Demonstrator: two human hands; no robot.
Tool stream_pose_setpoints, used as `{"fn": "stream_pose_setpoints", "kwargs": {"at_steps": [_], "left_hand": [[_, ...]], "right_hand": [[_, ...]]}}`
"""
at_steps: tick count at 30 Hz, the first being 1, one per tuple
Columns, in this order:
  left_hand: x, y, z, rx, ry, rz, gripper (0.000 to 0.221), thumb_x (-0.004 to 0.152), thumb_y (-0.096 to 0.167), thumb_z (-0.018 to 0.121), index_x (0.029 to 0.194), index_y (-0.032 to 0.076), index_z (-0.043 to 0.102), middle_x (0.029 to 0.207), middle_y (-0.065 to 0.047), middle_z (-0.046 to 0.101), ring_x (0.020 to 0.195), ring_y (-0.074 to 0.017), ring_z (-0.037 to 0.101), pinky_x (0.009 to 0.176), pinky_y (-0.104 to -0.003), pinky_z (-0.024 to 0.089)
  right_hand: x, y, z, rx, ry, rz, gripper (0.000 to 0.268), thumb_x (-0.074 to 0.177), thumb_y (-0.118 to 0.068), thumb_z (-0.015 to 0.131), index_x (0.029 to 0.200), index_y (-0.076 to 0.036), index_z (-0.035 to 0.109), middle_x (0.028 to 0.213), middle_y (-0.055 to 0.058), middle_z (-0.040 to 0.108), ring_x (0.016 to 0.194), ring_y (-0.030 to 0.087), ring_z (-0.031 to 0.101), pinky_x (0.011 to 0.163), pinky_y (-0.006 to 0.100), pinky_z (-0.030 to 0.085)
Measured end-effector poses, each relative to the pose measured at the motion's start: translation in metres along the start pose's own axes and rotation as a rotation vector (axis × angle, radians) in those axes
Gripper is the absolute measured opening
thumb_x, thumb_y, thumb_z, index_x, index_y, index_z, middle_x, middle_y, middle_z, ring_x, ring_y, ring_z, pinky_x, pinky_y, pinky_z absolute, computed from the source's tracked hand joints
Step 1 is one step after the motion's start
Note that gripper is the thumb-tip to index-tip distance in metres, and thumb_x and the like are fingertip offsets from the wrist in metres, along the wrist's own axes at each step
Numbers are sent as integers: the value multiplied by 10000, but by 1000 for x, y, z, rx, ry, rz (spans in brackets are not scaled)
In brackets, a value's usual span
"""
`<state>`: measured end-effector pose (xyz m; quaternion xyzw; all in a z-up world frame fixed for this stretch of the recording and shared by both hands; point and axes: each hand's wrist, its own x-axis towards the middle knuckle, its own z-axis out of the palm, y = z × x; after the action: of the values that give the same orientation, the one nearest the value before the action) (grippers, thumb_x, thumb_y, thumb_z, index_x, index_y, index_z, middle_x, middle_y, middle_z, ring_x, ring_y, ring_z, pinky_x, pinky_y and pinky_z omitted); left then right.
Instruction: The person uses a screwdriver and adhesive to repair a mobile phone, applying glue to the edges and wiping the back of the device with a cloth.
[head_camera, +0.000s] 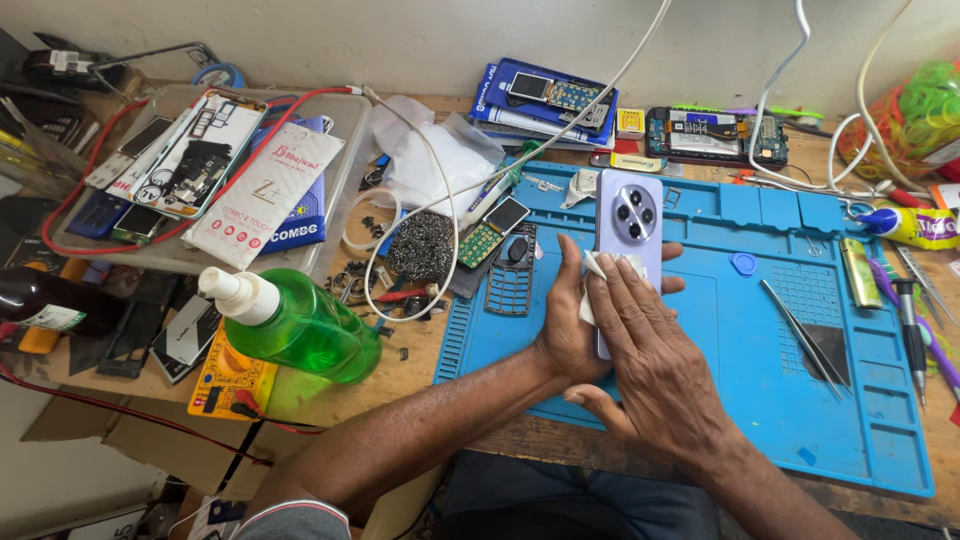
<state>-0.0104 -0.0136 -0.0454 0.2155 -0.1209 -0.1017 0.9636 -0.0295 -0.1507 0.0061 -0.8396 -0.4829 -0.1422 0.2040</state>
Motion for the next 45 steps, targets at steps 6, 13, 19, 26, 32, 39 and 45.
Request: {"fn": "stream_pose_setpoints", "kwargs": {"at_steps": [6,13,19,26,32,39,45], "left_hand": [[2,11,-5,-175,-49,20,1089,983,920,215,1660,74,328,1581,-165,466,1316,-279,555,1058,-458,529],[-1,6,-1,-53,-20,-33,1133,954,923,198,1670,48,271,1571,-167,449,1325,-286,546,1065,-479,529],[4,6,-3,-136,-64,-15,1075,993,932,174,1706,132,251,1554,-189,467,1299,-291,550,1051,-478,527],[-1,4,-9,-81,-77,-53,1099,985,927,178,1692,92,281,1555,-184,479,1301,-286,557,1042,-487,536],[7,-9,-11,-182,-183,-90,1070,1024,916,211,1618,29,275,1523,-208,486,1330,-265,560,1134,-464,523],[1,-11,-7,33,-95,-164,937,1064,824,272,1602,58,296,1494,-196,464,1354,-283,557,1082,-480,520],[1,1,0,93,-156,-185,861,1053,733,345,1654,117,330,1572,-160,462,1283,-289,578,1032,-474,554]], "right_hand": [[-12,-29,1,53,22,-36,1079,917,-751,412,1487,161,320,1569,352,337,1495,487,311,1214,519,280],[14,-10,-1,25,37,40,1102,870,-761,463,1494,137,326,1546,371,342,1483,494,308,1194,503,303],[-11,-33,-1,72,50,27,1105,852,-745,493,1482,150,334,1526,395,354,1462,518,342,1173,522,326],[3,-24,2,47,62,47,1122,821,-734,567,1494,131,327,1543,374,338,1470,500,316,1165,528,331],[21,-14,-1,-36,125,63,1085,855,-679,560,1514,143,304,1554,378,345,1486,497,298,1194,540,270],[81,59,-31,-298,84,-14,479,1050,-328,532,1391,-1,611,1488,258,585,1426,376,511,1199,536,355],[84,123,-69,826,115,470,271,997,-161,685,1215,-9,740,1123,107,779,994,157,739,904,328,597]]}}
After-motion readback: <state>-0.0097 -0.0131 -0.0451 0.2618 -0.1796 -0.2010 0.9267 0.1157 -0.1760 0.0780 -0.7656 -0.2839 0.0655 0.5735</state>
